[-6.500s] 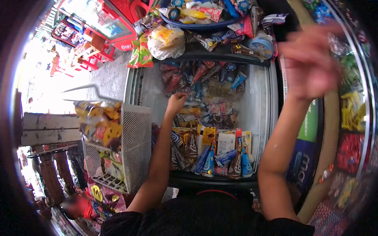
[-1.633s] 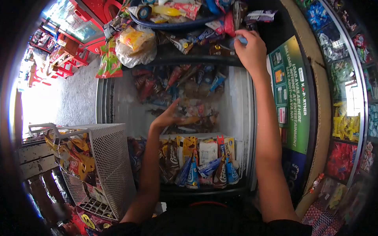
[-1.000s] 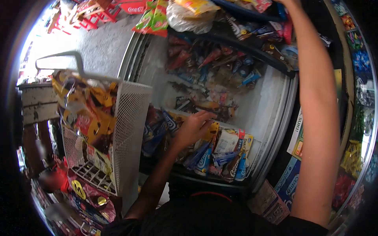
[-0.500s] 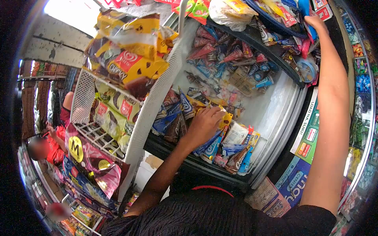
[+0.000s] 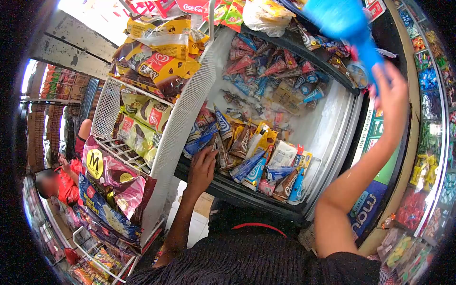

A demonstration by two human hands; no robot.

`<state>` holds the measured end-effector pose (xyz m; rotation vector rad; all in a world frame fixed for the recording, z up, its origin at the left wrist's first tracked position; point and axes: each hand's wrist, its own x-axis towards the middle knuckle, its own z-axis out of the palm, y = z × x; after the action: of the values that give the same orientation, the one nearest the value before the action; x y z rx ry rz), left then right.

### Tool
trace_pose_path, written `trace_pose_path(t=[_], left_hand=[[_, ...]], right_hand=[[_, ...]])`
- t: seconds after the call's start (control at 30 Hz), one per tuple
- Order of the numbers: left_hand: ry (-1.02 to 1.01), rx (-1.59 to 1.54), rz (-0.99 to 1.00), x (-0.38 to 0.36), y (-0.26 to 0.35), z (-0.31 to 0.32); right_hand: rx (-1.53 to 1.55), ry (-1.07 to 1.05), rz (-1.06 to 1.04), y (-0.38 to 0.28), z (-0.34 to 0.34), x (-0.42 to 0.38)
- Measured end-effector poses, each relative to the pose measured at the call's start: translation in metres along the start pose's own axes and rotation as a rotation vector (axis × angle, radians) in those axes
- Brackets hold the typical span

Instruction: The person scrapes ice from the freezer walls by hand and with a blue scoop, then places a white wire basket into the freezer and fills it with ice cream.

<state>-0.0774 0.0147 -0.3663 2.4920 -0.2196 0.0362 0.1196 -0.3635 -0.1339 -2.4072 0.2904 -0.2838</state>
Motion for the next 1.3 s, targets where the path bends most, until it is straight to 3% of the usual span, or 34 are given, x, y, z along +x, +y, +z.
trace_pose_path(t=[0.07,0.13,0.17,0.27,0.37,0.5,0.7,0.73,0.87,1.0,1.1,1.17,1.3], left_hand=[[0.014,0.108,0.039,-0.004,0.004,0.003],[0.044,0.118,0.037,-0.01,0.002,0.007],[0.058,0.122,0.04,-0.009,0.001,0.009],[0.074,0.151,0.048,-0.006,0.001,0.011],[0.072,0.146,0.025,-0.008,0.005,0.011],[0.078,0.143,0.007,-0.005,0.006,0.008],[0.069,0.189,0.015,0.002,0.009,0.01],[0.064,0.2,0.007,0.003,0.006,0.01],[0.034,0.208,0.025,0.0,0.003,0.012],[0.008,0.207,0.008,0.003,0.007,0.012],[0.017,0.217,0.01,0.001,0.004,0.016],[0.034,0.222,-0.001,0.003,0.004,0.013],[-0.003,0.19,-0.013,0.002,0.006,0.012]], right_hand=[[0.062,-0.16,0.065,0.015,0.033,-0.039],[-0.209,-0.417,-0.072,0.011,0.079,-0.049],[-0.324,-0.432,-0.312,0.043,0.12,-0.044],[-0.692,-0.596,-0.429,0.066,0.234,-0.043],[-0.68,-0.698,-0.694,0.084,0.308,-0.039],[-0.653,-0.672,-0.866,0.069,0.352,-0.032],[-0.613,-0.636,-0.816,0.087,0.436,-0.024],[-0.586,-0.585,-0.784,0.092,0.447,-0.021],[-0.7,-0.753,-0.843,0.094,0.43,-0.037],[-0.666,-0.825,-0.754,0.09,0.41,-0.043],[-0.559,-0.736,-0.789,0.15,0.466,-0.036],[-0.562,-0.785,-0.786,0.149,0.491,-0.057],[-0.596,-0.878,-0.783,0.111,0.436,-0.05]])
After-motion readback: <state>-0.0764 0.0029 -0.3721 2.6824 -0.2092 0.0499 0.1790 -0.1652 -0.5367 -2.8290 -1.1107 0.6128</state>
